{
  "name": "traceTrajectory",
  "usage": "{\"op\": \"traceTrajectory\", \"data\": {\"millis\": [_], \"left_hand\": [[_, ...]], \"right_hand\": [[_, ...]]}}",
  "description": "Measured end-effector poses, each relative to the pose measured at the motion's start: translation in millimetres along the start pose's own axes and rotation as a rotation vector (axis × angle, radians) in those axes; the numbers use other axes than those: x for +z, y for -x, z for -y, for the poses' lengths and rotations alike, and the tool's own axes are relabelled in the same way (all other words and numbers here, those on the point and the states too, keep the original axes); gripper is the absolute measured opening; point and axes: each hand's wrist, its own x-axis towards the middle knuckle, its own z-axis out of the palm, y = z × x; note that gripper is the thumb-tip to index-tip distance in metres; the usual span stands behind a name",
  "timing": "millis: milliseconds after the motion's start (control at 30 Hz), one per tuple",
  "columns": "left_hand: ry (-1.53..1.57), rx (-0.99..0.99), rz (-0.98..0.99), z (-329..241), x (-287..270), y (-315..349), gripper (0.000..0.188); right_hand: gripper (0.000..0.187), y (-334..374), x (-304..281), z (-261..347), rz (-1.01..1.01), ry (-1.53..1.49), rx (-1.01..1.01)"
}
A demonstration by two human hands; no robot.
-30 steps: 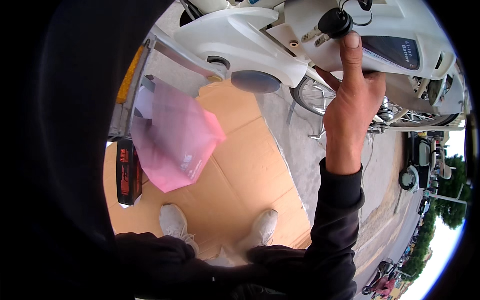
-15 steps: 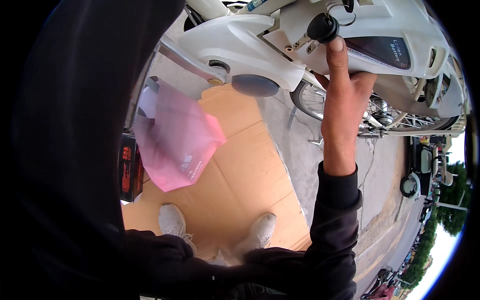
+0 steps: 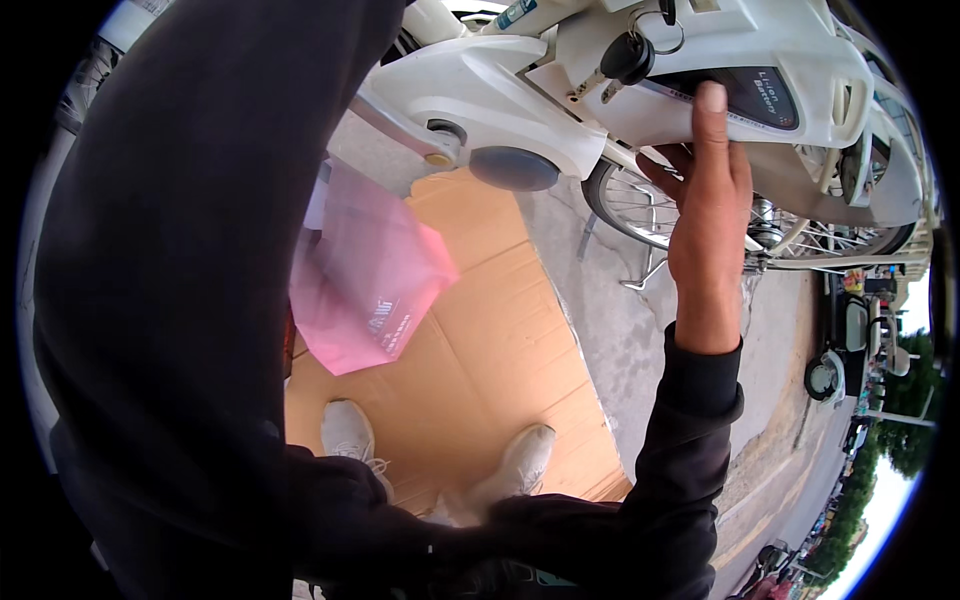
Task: The person unpacks a white plastic battery casing from a cardboard box and attaches it to the frame of a white bicycle. They align the casing with the mounting points, insert a key into the lock, and secure the unit to the bike's frame using a screwdriver.
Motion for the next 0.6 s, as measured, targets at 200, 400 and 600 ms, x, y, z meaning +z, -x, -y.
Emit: {"op": "traceTrajectory", "data": {"millis": [200,400,600], "left_hand": [[0.008,0.058,0.098,0,-6,-6,0.036],[0.024,0.072,0.124,2,-9,-7,0.036],[0.001,0.117,0.133,4,-11,-12,0.033]], "right_hand": [[0.067,-3,18,-22,-0.054,-0.041,-0.302],[0.051,10,16,-21,-0.107,-0.134,-0.402],[0.054,-2,13,-22,-0.107,-0.05,-0.389]]}}
